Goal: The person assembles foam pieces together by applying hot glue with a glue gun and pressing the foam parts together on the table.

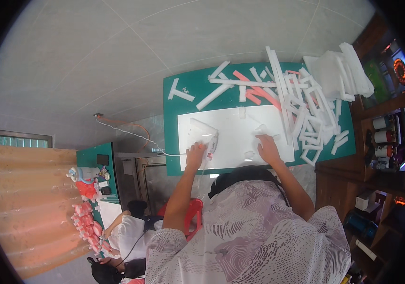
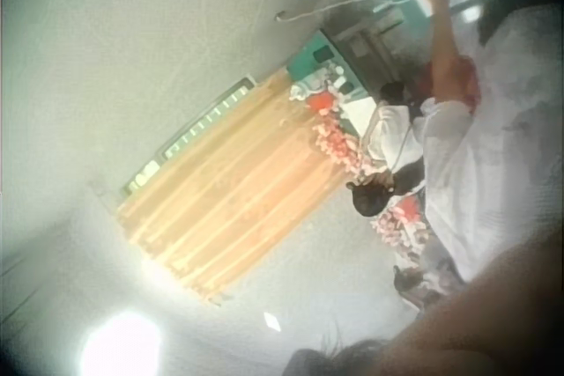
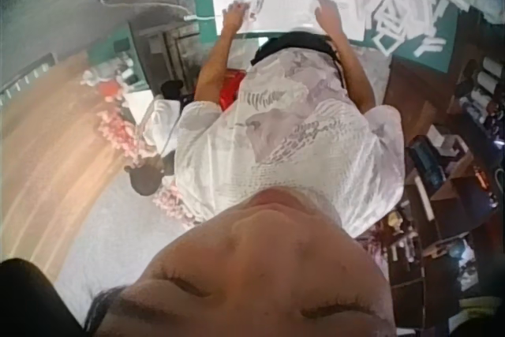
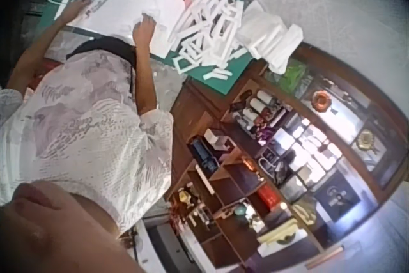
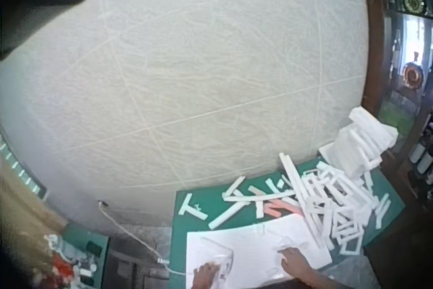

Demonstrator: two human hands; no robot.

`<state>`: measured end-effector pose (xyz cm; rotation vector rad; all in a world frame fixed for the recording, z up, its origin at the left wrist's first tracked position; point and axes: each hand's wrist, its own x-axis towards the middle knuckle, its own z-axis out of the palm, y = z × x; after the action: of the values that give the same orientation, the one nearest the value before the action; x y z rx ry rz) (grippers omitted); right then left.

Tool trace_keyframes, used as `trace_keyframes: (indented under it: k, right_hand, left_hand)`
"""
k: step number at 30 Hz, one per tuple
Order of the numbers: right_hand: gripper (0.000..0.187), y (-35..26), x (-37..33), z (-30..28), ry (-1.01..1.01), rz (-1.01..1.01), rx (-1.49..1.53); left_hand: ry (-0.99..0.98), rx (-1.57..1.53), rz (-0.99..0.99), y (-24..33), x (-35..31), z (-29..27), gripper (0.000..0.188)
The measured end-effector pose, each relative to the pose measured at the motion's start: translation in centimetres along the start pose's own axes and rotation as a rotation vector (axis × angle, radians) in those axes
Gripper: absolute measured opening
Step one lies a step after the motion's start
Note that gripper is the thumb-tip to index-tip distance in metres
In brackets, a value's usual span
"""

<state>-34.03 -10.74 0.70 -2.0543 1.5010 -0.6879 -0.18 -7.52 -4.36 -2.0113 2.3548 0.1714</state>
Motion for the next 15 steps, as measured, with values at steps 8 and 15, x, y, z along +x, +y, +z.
trace_keyframes:
  k: [8,15]
  right_hand:
    - [0.031,-2.6,8.5,5.1,-0.237,0.101,0.445]
    - [0.043,-8.3,13.2,5.8,-0.845,0.768,0.834]
  left_hand:
    - [-0.014,-0.125,0.188,-2.4,-0.7,-6.0,0.023]
    - [0.078,-0.105,0.391,-3.5,-2.0,-12.5,0.034]
